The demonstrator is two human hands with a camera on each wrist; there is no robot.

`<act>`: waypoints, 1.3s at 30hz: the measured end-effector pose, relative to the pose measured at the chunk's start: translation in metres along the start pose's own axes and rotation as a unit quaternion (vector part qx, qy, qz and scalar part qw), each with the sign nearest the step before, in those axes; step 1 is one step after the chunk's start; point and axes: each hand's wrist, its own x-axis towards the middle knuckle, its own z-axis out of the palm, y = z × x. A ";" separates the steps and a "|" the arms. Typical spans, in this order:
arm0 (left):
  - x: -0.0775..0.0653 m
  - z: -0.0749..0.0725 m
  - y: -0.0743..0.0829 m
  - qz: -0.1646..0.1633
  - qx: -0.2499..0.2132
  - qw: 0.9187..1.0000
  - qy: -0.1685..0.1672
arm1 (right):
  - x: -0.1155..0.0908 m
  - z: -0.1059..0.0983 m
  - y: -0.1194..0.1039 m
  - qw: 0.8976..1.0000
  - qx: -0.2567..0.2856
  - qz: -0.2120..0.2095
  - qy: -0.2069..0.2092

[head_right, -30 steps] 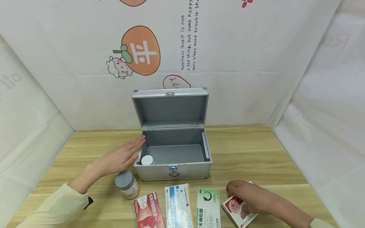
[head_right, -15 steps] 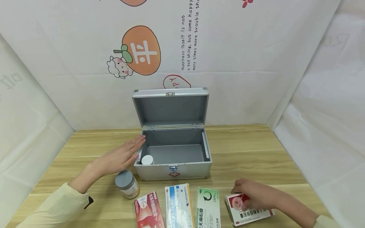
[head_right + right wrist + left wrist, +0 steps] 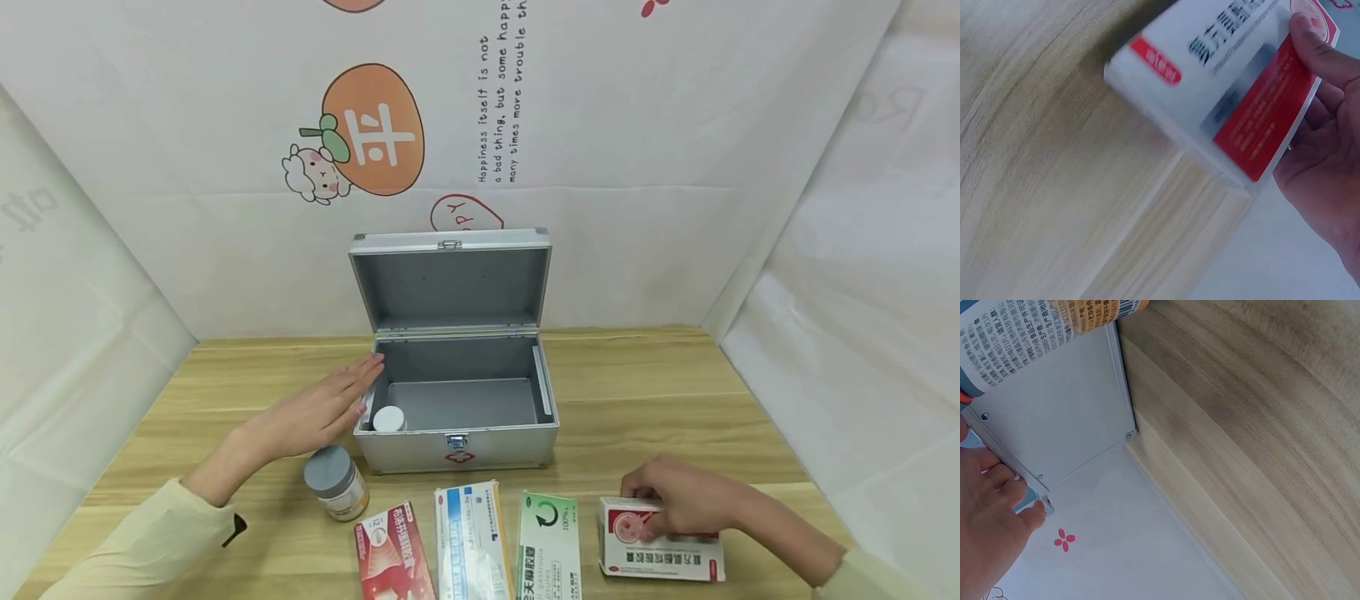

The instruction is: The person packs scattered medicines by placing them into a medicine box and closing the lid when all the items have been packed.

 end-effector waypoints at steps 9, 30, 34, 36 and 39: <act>0.000 0.000 -0.001 0.002 -0.002 1.000 0.002 | 0.000 -0.008 0.002 0.989 0.141 0.010 -0.030; -0.001 -0.001 0.001 0.001 -0.008 1.000 0.004 | 0.002 -0.008 -0.007 0.976 0.215 0.018 -0.005; -0.001 -0.001 0.001 0.001 -0.006 1.000 0.005 | 0.006 -0.010 -0.012 0.977 0.214 0.016 0.001; -0.002 -0.001 0.002 0.000 -0.006 1.000 0.004 | 0.008 -0.011 -0.016 0.977 0.214 0.021 0.003; -0.002 -0.001 0.001 -0.001 -0.008 1.000 0.003 | 0.010 -0.011 -0.020 0.976 0.214 0.021 0.007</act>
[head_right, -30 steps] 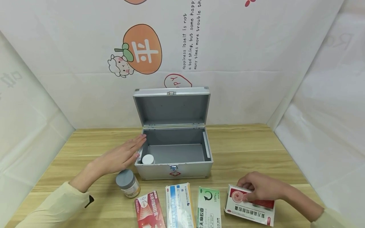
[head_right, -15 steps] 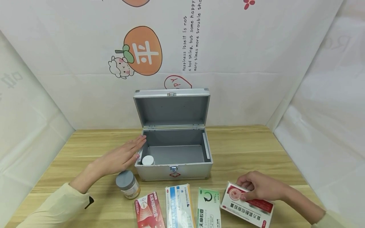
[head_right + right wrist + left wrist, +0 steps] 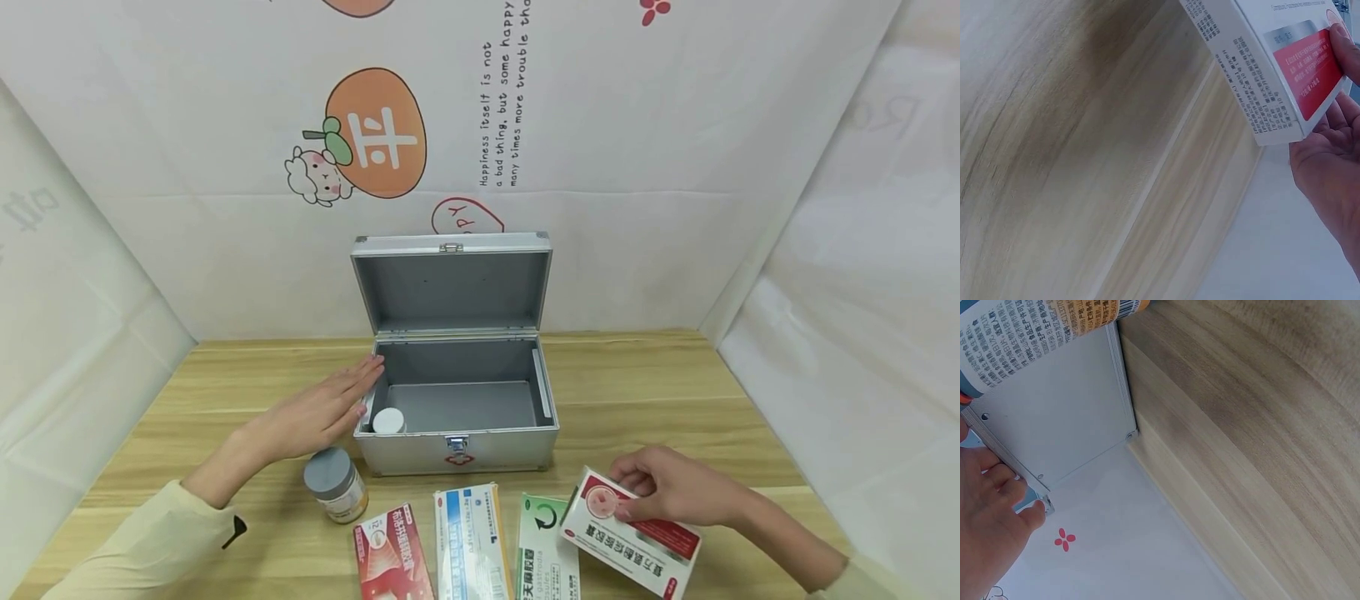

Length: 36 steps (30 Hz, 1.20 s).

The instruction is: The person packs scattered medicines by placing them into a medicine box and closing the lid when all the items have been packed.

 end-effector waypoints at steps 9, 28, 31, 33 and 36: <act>0.000 -0.001 0.000 -0.001 -0.003 1.000 -0.003 | 0.006 0.002 -0.010 1.000 -0.011 0.013 0.018; 0.000 0.000 0.000 0.013 0.001 1.000 0.016 | 0.025 0.004 -0.037 0.999 0.002 0.007 0.036; 0.000 0.000 0.000 0.011 0.004 1.000 0.012 | 0.027 0.003 -0.039 0.999 -0.002 0.006 0.039; 0.000 0.000 0.000 0.009 0.004 1.000 0.008 | 0.028 0.002 -0.040 0.999 -0.009 0.004 0.043; 0.001 0.000 0.000 0.008 0.006 1.000 0.006 | 0.029 0.001 -0.043 0.998 -0.026 0.002 0.051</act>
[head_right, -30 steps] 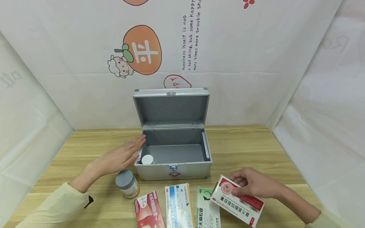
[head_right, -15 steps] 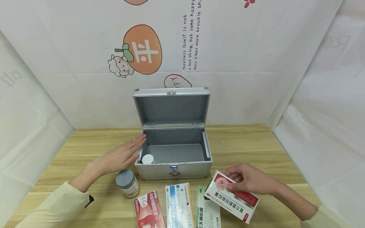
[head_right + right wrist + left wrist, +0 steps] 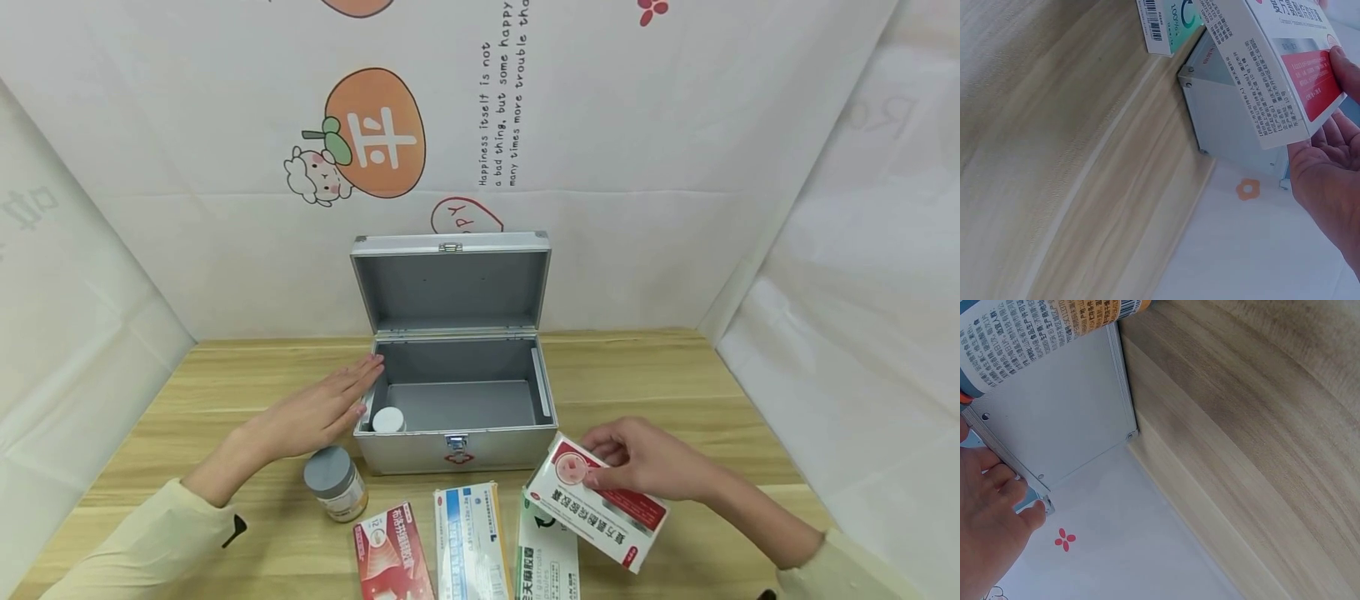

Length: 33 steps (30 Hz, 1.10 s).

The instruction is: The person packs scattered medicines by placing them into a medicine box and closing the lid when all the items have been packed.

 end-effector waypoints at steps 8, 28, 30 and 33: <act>-0.001 -0.001 0.001 0.002 -0.004 1.000 0.006 | 0.006 -0.004 -0.007 1.000 -0.008 0.002 0.006; -0.001 -0.001 0.001 -0.003 -0.005 1.000 -0.002 | 0.025 -0.008 -0.033 0.998 -0.049 0.032 0.020; -0.001 -0.001 0.001 -0.005 -0.006 1.000 -0.004 | 0.027 -0.008 -0.035 0.998 -0.056 0.036 0.022; -0.001 -0.001 0.001 -0.004 -0.006 1.000 -0.004 | 0.030 -0.009 -0.039 0.997 -0.067 0.037 0.026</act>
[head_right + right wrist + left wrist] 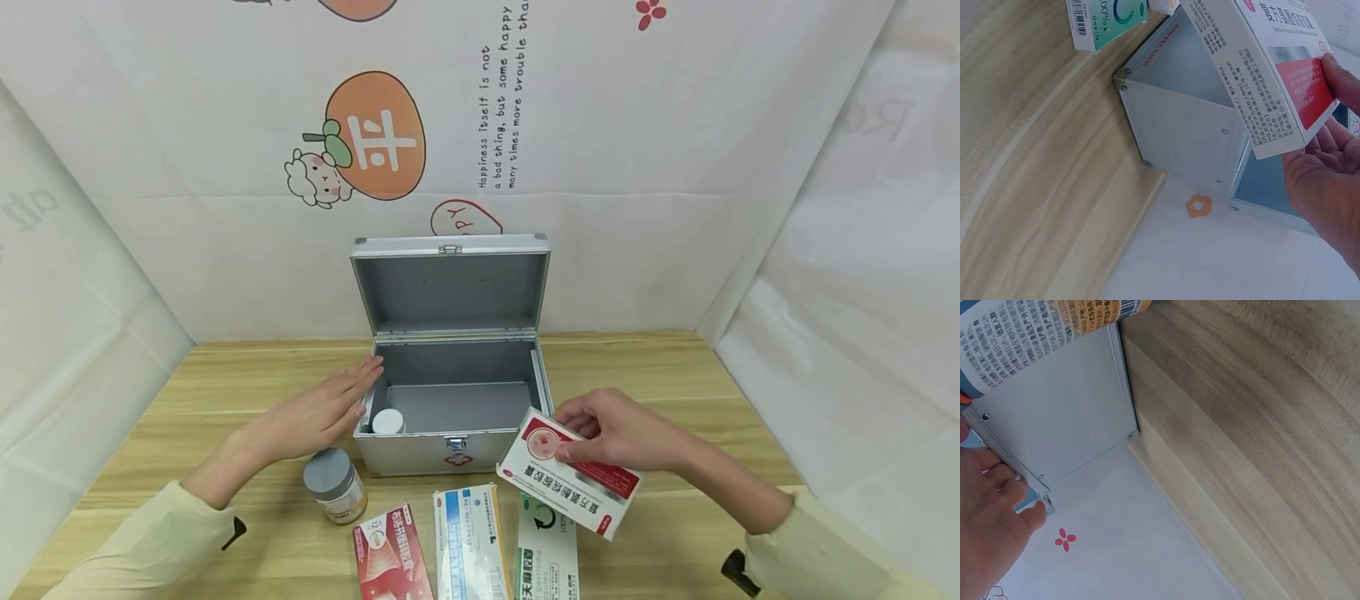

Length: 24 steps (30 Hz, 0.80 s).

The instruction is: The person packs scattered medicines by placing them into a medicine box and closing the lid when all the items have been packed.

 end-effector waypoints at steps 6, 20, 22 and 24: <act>-0.001 0.000 0.001 -0.001 -0.003 1.000 0.000 | 0.008 -0.002 -0.008 1.000 -0.016 -0.007 0.001; 0.000 0.001 0.000 -0.006 -0.002 1.000 -0.002 | 0.019 -0.008 -0.021 0.999 -0.045 -0.007 -0.004; 0.000 0.001 0.000 -0.007 -0.004 1.000 -0.003 | 0.021 -0.009 -0.022 0.999 -0.050 -0.004 -0.004; 0.000 0.000 0.000 -0.007 -0.004 1.000 -0.004 | 0.022 -0.009 -0.024 0.998 -0.055 -0.001 -0.003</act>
